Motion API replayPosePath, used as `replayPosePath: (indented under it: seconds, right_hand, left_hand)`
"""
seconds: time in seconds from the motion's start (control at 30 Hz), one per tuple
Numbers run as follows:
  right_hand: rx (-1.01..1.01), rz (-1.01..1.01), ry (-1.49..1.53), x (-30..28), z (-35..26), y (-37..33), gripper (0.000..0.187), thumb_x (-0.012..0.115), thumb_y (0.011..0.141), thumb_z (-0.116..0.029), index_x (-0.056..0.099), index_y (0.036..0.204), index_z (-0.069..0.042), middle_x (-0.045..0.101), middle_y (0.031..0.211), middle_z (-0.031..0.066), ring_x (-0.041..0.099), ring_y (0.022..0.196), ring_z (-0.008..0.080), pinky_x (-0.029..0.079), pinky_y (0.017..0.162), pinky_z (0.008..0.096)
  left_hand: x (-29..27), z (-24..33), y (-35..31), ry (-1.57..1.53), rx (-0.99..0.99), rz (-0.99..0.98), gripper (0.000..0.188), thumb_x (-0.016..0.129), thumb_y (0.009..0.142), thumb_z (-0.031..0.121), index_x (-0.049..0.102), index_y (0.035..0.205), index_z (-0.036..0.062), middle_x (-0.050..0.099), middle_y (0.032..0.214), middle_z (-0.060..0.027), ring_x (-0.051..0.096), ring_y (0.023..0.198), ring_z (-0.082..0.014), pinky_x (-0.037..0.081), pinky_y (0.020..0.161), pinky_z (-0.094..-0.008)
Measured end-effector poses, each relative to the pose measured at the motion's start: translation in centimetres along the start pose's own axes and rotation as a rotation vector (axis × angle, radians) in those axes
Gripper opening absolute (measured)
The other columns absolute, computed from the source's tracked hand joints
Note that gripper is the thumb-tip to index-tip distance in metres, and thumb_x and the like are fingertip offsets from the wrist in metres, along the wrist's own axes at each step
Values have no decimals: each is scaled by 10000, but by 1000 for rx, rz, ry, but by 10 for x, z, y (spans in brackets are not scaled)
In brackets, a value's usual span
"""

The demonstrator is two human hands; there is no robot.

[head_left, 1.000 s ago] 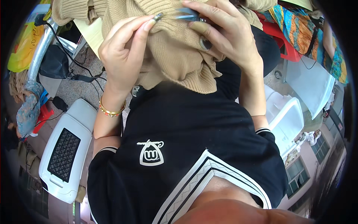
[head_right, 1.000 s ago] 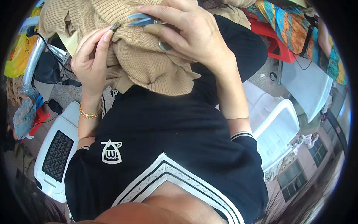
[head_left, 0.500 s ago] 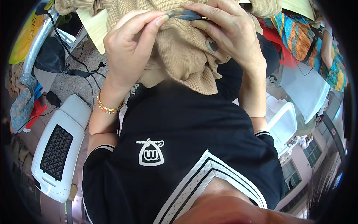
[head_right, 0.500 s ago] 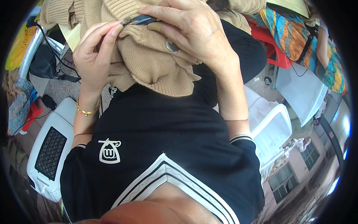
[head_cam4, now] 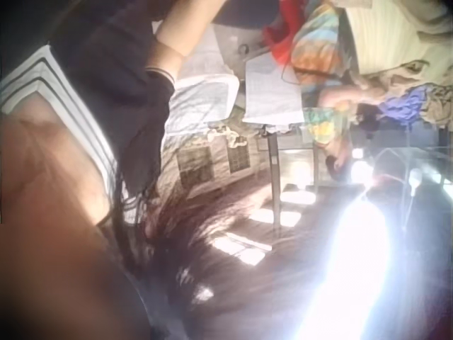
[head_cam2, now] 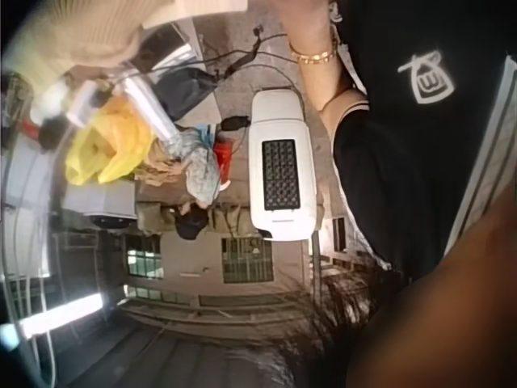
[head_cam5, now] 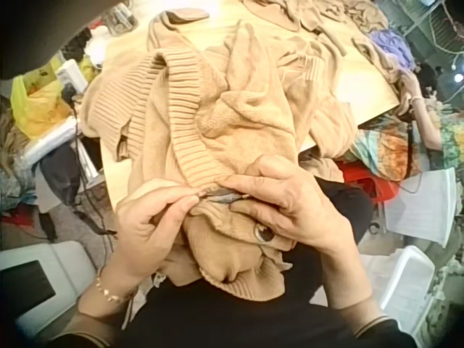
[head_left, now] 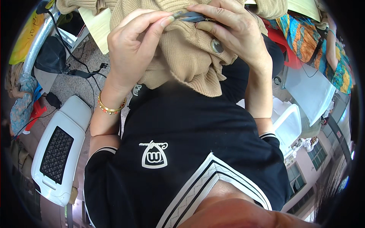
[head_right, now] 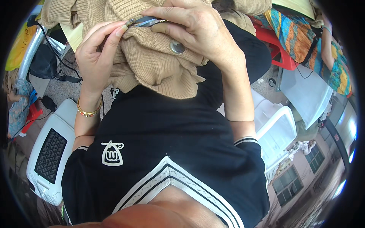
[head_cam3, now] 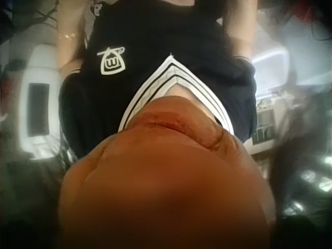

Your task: Trimming loose threads from a tan knitted sweater with snips.

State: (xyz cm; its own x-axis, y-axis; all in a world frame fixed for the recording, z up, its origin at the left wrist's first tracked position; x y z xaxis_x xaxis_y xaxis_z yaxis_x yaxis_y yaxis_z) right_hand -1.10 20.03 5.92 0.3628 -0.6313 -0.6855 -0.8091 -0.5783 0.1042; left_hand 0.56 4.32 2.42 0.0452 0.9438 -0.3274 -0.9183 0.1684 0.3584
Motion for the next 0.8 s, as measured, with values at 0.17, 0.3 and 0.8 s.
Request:
replayPosePath:
  seconds: [0.17,0.3,0.8]
  right_hand:
    - [32,-25,46,-4,5,-5,371,729,860,-43,693,1229,-43,595,903,93,589,799,245,477,705,339]
    - [-526,229,248,-1,5,-10,342,733,855,-45,705,1196,-32,598,895,95,597,788,249,481,694,341]
    - [-16,410,-120,-54,-6,-31,372,798,826,-104,729,1187,-44,576,764,33,523,678,154,409,594,277]
  left_hand:
    - [6,7,5,-17,41,-12,106,709,910,37,751,999,-3,708,843,-80,657,713,-137,508,646,-248]
    - [9,1,-1,49,-18,-93,137,688,934,-1,734,1055,-45,722,973,-96,663,851,-125,520,773,-232]
    - [-64,11,40,149,151,167,129,667,956,-6,744,1044,-61,733,991,-106,667,786,-97,553,683,-210]
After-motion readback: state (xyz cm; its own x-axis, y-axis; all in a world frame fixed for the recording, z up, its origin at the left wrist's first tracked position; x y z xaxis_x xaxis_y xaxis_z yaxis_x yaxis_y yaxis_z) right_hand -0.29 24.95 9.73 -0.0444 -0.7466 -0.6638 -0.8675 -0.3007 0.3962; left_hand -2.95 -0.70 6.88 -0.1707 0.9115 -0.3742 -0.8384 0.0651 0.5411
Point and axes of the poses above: each hand's wrist, its own y-axis towards the middle knuckle, its own x-axis out of the palm, z = x × y, the point moved 10 cm from there along y, towards the middle knuckle
